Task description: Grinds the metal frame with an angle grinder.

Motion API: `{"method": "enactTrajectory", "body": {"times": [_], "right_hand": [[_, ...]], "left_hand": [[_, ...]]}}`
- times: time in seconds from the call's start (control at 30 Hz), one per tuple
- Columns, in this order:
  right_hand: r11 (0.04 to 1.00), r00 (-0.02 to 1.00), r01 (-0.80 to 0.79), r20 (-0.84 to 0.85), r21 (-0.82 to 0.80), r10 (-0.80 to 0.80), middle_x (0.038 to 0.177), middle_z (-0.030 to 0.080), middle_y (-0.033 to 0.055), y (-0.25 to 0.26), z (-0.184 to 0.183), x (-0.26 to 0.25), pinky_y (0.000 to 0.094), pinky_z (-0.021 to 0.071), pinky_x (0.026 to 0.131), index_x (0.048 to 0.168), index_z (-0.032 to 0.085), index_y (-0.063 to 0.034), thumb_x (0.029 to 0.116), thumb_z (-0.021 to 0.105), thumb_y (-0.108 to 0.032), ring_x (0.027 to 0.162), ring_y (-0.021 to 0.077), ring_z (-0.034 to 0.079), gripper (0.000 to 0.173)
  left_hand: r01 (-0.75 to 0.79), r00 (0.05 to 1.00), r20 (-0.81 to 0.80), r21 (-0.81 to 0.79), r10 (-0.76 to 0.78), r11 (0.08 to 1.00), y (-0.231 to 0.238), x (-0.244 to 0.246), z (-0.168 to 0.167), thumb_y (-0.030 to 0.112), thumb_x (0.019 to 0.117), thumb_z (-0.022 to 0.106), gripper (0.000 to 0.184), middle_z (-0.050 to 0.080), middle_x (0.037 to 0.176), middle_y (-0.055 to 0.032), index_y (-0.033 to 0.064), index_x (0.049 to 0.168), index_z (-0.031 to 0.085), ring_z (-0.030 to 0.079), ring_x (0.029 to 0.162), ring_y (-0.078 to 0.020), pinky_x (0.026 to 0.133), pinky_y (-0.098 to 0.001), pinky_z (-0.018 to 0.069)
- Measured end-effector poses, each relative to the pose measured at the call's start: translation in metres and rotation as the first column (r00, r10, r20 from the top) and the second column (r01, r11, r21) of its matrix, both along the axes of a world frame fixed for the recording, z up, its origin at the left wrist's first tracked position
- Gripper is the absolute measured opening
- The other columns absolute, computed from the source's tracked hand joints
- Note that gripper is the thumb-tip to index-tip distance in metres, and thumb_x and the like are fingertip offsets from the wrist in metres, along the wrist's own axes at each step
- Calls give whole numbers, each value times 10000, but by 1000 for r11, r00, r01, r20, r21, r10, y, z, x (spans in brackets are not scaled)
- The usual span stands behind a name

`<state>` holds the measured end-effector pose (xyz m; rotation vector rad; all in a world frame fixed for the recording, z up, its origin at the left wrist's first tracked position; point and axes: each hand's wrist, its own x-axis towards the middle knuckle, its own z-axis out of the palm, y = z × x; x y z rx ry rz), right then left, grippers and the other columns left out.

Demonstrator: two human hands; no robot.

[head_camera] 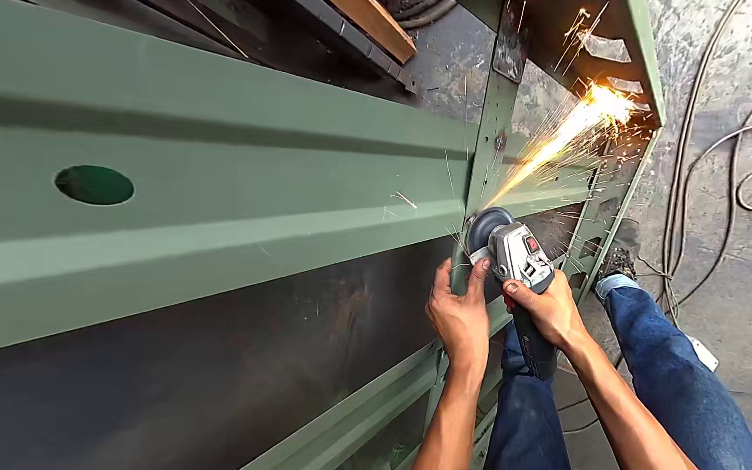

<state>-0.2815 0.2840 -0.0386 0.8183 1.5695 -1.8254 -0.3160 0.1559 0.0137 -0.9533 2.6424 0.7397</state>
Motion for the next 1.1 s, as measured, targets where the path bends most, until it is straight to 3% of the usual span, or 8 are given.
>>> {"method": "enactTrajectory", "body": {"times": [0.13,1.0,1.1], "right_hand": [[1000,1000,12,5,8,-12,693,710,11,2,-1,-1,378,605,537,895,734,-196,679,754,-794,570,165,687,637],[998,999,-21,-28,66,23,698,707,-48,2,-6,-4,372,607,564,885,735,-234,664,744,-819,596,109,685,625],[997,1000,-17,-13,74,18,692,706,-40,1,-5,-2,391,610,560,876,733,-225,672,743,-814,589,122,687,623]], "left_hand": [[6,1000,2,-38,-6,999,4,-2,-1,530,830,794,427,701,803,34,205,1094,713,661,705,-122,651,-420,552],[-11,998,-68,-39,8,999,7,-1,-8,456,843,809,378,696,787,49,181,1088,721,651,676,-82,633,-347,554],[-17,998,-58,-36,15,999,8,-2,-7,467,836,813,384,691,770,35,172,1063,718,649,672,-102,630,-378,550]]}}
